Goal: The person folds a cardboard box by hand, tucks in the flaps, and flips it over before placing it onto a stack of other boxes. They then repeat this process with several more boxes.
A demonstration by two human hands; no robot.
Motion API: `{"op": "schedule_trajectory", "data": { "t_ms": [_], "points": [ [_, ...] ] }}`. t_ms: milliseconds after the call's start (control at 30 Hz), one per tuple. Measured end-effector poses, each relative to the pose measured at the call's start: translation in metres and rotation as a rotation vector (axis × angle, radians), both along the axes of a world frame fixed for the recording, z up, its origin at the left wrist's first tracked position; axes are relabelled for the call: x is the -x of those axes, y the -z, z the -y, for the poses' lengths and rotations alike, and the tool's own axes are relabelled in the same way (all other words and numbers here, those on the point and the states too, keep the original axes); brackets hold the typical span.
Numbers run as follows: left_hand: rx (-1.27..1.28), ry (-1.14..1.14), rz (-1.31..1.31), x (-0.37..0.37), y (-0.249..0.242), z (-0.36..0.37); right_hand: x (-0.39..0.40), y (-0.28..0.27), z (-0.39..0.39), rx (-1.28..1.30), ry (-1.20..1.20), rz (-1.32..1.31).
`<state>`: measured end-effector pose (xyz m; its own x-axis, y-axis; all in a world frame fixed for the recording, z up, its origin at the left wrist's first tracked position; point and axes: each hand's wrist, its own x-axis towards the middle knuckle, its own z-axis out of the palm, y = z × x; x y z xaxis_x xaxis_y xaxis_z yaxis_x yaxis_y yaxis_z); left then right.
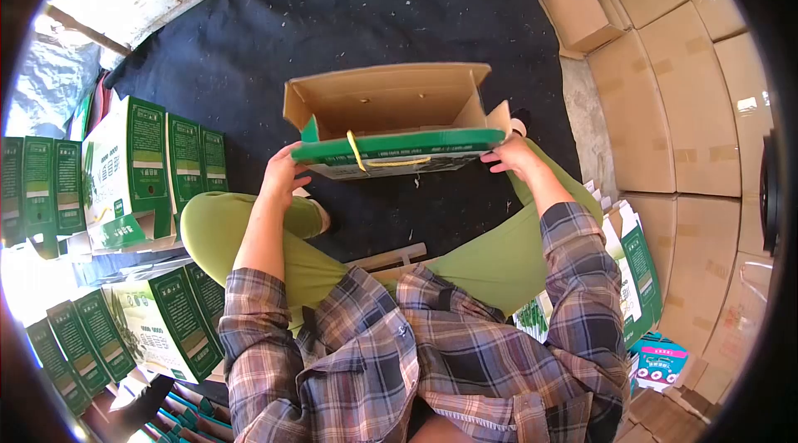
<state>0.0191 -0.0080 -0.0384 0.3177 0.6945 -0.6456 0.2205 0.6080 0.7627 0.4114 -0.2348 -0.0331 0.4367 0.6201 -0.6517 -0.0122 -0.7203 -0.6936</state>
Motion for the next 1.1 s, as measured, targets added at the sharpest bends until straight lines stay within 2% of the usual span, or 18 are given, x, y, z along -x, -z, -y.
{"op": "schedule_trajectory", "data": {
  "t_ms": [100,167,200,233,300,367,400,467,533,567,667,700,767,833,900,967,1033,1100],
  "points": [
    [-0.021,-0.021,-0.085,-0.003,-0.003,0.003,0.000,-0.019,0.004,-0.012,-0.124,-0.011],
    [-0.379,-0.073,-0.177,-0.006,-0.014,0.005,0.011,-0.054,-0.006,0.086,-0.080,-0.008],
    [-0.674,-0.144,-0.166,-0.002,-0.003,0.004,0.016,-0.060,-0.008,0.077,-0.046,0.049],
    [-0.940,-0.120,-0.162,-0.006,-0.026,0.010,0.015,-0.066,-0.008,0.081,-0.043,0.044],
    [-1.129,0.165,-0.170,-0.013,-0.077,0.030,0.014,-0.074,-0.011,0.082,0.003,0.058],
    [-1.508,0.537,-0.166,-0.022,-0.097,0.043,0.014,-0.084,-0.010,0.070,0.011,0.042],
    [-1.521,0.719,-0.281,-0.028,-0.105,0.051,0.015,-0.089,-0.008,0.048,0.029,0.044],
    [-1.543,0.872,-0.392,-0.039,-0.099,0.060,0.017,-0.092,-0.004,0.032,0.042,0.049],
    [-1.560,0.901,-0.410,-0.044,-0.080,0.057,0.022,-0.087,-0.003,-0.024,-0.103,0.241],
    [-1.556,0.894,-0.421,-0.046,-0.076,0.053,0.023,-0.085,-0.004,-0.027,-0.115,0.238],
    [-1.349,0.629,-0.184,-0.053,-0.064,0.045,0.024,-0.088,-0.004,-0.027,-0.140,0.196],
    [-1.346,0.627,-0.185,-0.056,-0.063,0.044,0.023,-0.087,-0.004,-0.024,-0.143,0.196],
    [-0.786,0.345,-0.018,-0.062,-0.065,0.043,0.018,-0.083,-0.002,0.002,-0.223,0.214],
    [-0.892,0.312,0.016,-0.061,-0.071,0.041,0.017,-0.083,0.000,-0.026,-0.222,0.224],
    [-1.331,0.286,-0.172,-0.054,-0.077,0.039,0.018,-0.083,0.001,-0.054,-0.223,0.235],
    [-1.368,0.084,-0.287,-0.047,-0.086,0.040,0.020,-0.085,0.001,-0.115,-0.182,0.188],
    [-1.266,-0.072,-0.368,-0.039,-0.080,0.032,0.022,-0.091,-0.003,-0.118,-0.181,0.154],
    [-1.172,-0.081,-0.411,-0.033,-0.064,0.023,0.024,-0.095,-0.008,-0.121,-0.184,0.122]
  ]
}}
